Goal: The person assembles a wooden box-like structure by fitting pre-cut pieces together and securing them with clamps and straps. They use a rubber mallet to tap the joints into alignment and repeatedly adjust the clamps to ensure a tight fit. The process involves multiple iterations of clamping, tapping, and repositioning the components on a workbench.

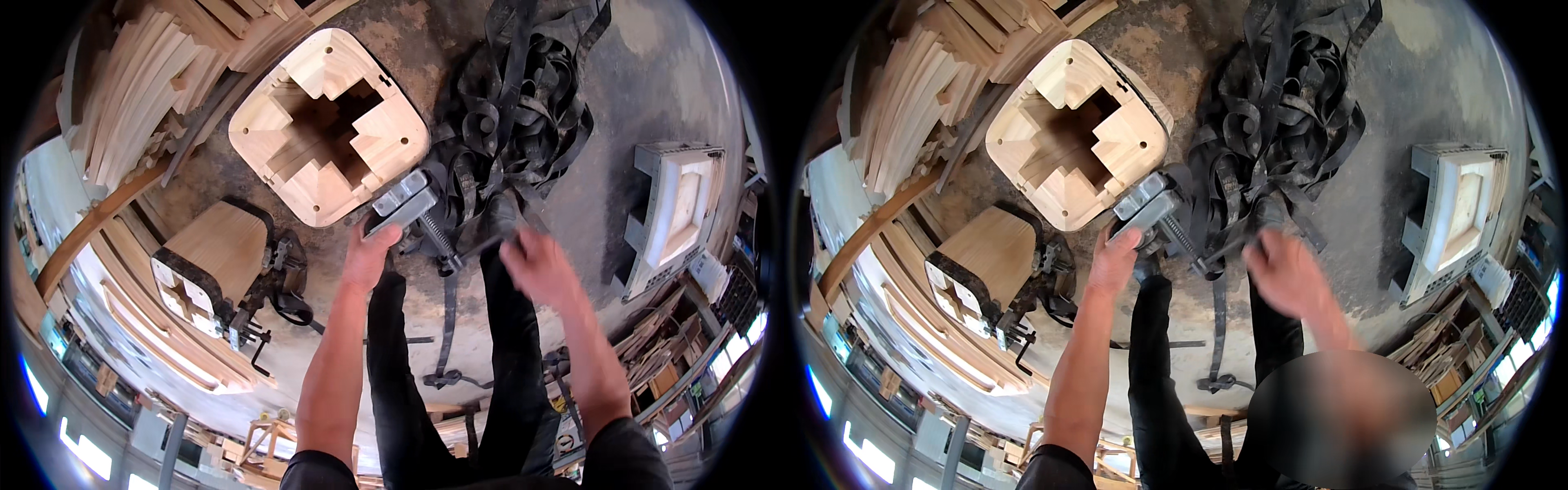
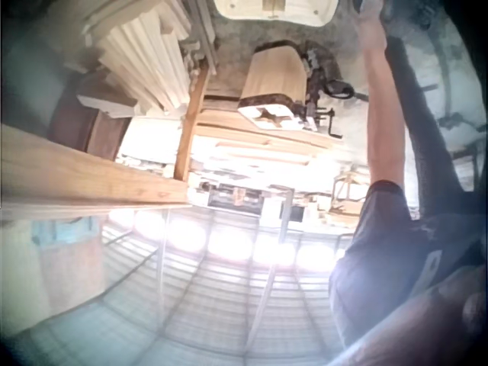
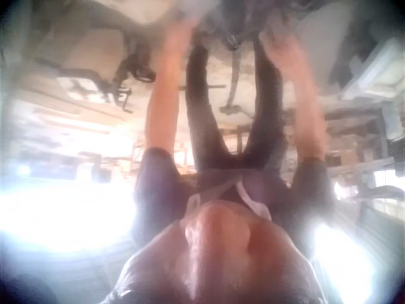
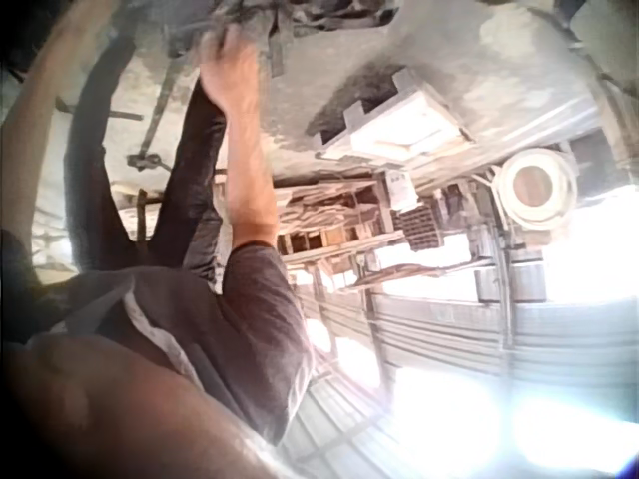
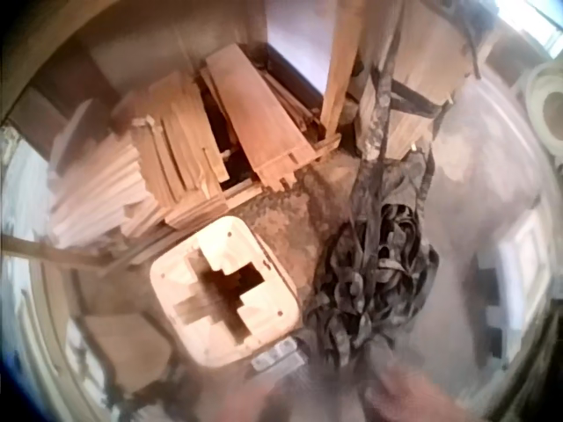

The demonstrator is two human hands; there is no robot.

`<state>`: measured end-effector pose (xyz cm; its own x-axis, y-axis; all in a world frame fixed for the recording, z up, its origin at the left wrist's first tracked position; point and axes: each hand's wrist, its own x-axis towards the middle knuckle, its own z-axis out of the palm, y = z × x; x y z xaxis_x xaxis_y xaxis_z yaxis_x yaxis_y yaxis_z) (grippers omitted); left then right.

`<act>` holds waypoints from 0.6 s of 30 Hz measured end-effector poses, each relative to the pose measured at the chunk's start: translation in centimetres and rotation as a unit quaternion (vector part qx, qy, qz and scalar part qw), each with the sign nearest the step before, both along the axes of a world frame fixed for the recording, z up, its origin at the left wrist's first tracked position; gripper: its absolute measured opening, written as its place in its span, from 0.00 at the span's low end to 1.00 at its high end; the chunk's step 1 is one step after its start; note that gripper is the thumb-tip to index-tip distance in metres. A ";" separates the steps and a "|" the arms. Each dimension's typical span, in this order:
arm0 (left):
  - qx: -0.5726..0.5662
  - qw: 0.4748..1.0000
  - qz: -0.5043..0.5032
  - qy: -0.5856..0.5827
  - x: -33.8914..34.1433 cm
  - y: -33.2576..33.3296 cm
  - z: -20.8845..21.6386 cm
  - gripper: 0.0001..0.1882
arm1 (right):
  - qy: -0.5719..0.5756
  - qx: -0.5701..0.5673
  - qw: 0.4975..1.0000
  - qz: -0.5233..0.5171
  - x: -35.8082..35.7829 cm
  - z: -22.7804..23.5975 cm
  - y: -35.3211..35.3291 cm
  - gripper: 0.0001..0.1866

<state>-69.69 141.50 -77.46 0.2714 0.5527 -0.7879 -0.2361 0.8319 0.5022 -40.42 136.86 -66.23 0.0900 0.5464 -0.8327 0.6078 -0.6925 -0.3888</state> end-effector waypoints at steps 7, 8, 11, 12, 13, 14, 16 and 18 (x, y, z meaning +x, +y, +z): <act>-0.005 0.998 -0.053 -0.015 0.0 0.9 0.6 0.34 | 0.294 -0.212 0.929 -0.081 -14.0 -8.1 -6.6 0.21; -0.001 0.996 -0.084 0.026 -0.5 1.0 0.6 0.35 | 0.216 -0.152 0.962 -0.065 -12.7 -9.6 -6.5 0.20; 0.027 0.984 -0.115 0.131 0.7 0.9 1.7 0.34 | -0.036 0.033 0.999 -0.020 -3.7 -13.6 -4.9 0.16; 0.022 0.988 -0.105 0.115 0.3 0.9 1.6 0.33 | -0.062 0.067 0.996 -0.016 -1.7 -11.8 -3.5 0.15; 0.016 0.991 -0.090 0.097 0.1 0.8 1.3 0.33 | -0.090 0.101 0.991 -0.008 0.3 -8.0 -0.9 0.14; 0.009 0.994 -0.077 0.075 0.2 0.4 1.0 0.32 | -0.056 0.073 0.996 0.022 0.7 -3.2 1.0 0.13; -0.007 0.999 -0.037 0.002 0.4 -0.3 0.4 0.32 | 0.078 0.021 0.997 0.020 -1.9 2.1 -0.2 0.10; -0.032 0.998 0.028 -0.035 0.2 -0.5 0.3 0.31 | 0.254 -0.066 0.953 -0.154 -5.9 2.9 -2.9 0.12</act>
<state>-69.47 141.03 -77.18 0.2976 0.5182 -0.8018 -0.3154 0.8461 0.4297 -46.32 133.97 -63.33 -0.2030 0.4469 -0.8713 0.1239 -0.8709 -0.4756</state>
